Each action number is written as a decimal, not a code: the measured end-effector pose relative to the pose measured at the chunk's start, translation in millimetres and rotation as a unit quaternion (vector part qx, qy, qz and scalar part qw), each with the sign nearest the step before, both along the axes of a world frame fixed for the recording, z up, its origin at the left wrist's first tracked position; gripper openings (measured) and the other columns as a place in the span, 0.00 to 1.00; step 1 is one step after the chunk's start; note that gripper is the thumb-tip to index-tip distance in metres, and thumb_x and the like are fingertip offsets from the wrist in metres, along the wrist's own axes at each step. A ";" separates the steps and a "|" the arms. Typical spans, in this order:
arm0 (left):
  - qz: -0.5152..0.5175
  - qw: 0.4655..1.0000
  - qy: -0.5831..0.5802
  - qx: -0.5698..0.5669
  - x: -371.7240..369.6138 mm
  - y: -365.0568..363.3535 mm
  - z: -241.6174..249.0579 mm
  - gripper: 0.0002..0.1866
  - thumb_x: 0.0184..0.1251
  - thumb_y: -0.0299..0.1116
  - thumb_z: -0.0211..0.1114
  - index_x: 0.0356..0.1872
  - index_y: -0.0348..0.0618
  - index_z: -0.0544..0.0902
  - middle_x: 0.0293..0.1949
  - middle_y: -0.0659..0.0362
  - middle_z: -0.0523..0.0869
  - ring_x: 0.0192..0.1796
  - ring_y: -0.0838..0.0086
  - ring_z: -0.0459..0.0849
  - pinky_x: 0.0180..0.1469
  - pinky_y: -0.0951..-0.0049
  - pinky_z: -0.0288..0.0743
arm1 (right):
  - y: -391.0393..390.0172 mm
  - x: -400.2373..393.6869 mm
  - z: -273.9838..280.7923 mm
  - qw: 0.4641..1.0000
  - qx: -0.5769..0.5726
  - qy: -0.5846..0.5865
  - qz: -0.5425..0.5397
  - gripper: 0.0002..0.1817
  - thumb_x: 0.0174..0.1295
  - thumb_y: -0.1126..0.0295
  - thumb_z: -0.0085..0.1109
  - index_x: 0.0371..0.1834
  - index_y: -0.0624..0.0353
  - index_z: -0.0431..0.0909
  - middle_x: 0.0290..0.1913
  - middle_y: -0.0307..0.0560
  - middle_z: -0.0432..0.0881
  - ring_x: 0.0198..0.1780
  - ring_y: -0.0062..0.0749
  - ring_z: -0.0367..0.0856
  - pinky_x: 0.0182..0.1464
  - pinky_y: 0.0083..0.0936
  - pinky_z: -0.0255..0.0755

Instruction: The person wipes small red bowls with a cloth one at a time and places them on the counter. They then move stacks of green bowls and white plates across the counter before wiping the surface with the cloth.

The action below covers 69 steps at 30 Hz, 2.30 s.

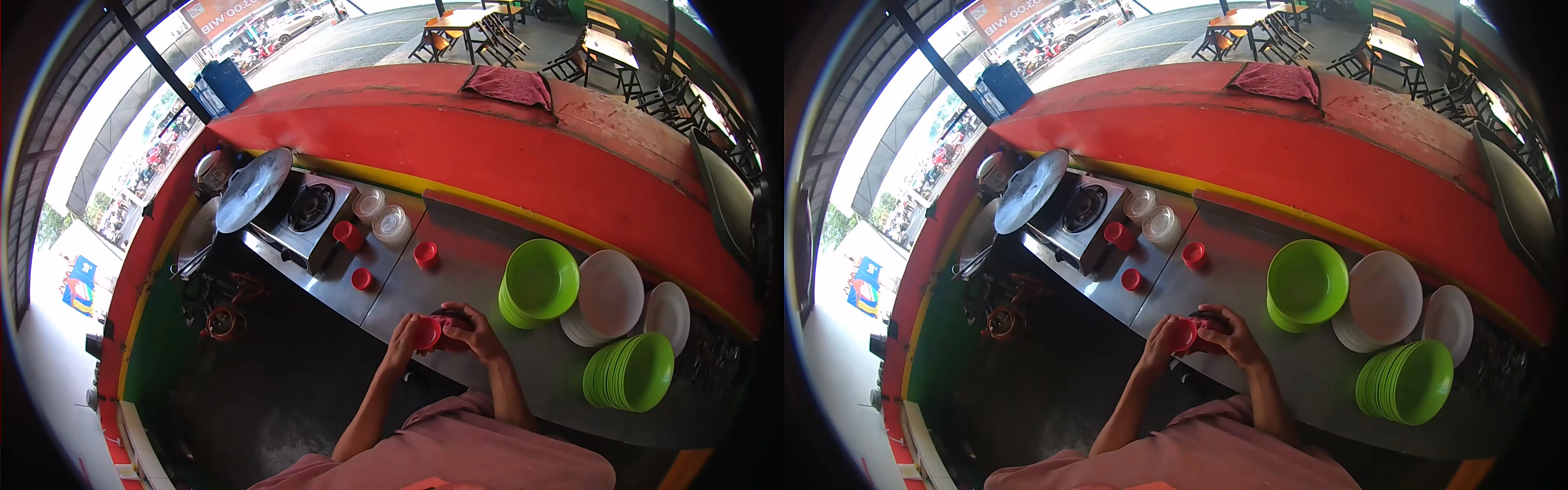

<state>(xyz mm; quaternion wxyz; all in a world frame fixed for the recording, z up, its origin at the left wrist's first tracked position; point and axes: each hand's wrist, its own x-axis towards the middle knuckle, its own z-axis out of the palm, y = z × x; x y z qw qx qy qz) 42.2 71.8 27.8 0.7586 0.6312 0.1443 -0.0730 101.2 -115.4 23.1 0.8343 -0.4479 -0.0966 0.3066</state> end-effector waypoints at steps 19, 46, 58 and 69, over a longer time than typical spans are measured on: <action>-0.147 0.989 0.015 0.020 5.5 0.9 17.5 0.23 0.81 0.55 0.41 0.59 0.47 0.67 0.38 0.64 0.76 0.34 0.81 0.71 0.36 0.79 0.63 | -4.8 7.5 -8.8 0.998 -0.034 -0.031 -0.048 0.27 0.57 0.71 0.74 0.60 0.59 0.74 0.49 0.42 0.82 0.50 0.25 0.81 0.57 0.25 0.76; -0.154 0.984 0.081 0.037 16.6 -12.5 7.6 0.35 0.74 0.70 0.38 0.53 0.47 0.74 0.35 0.67 0.72 0.34 0.81 0.67 0.36 0.78 0.62 | 9.6 9.7 -11.4 0.996 -0.064 -0.013 -0.061 0.23 0.61 0.66 0.70 0.57 0.61 0.77 0.42 0.41 0.82 0.37 0.22 0.83 0.38 0.23 0.82; -0.093 0.982 0.102 0.129 19.8 -19.2 4.5 0.43 0.71 0.74 0.29 0.50 0.42 0.76 0.29 0.64 0.76 0.30 0.78 0.70 0.31 0.77 0.63 | 8.8 4.6 -7.0 0.997 -0.033 -0.071 -0.011 0.16 0.64 0.70 0.67 0.54 0.61 0.81 0.41 0.39 0.85 0.40 0.19 0.82 0.44 0.20 0.79; -0.026 0.992 0.126 0.015 19.8 -5.8 -20.5 0.48 0.64 0.80 0.26 0.51 0.46 0.77 0.36 0.60 0.82 0.35 0.76 0.78 0.35 0.77 0.66 | 6.8 3.4 -2.8 0.990 -0.065 -0.117 0.048 0.14 0.62 0.73 0.68 0.51 0.60 0.84 0.47 0.39 0.85 0.47 0.20 0.81 0.52 0.21 0.76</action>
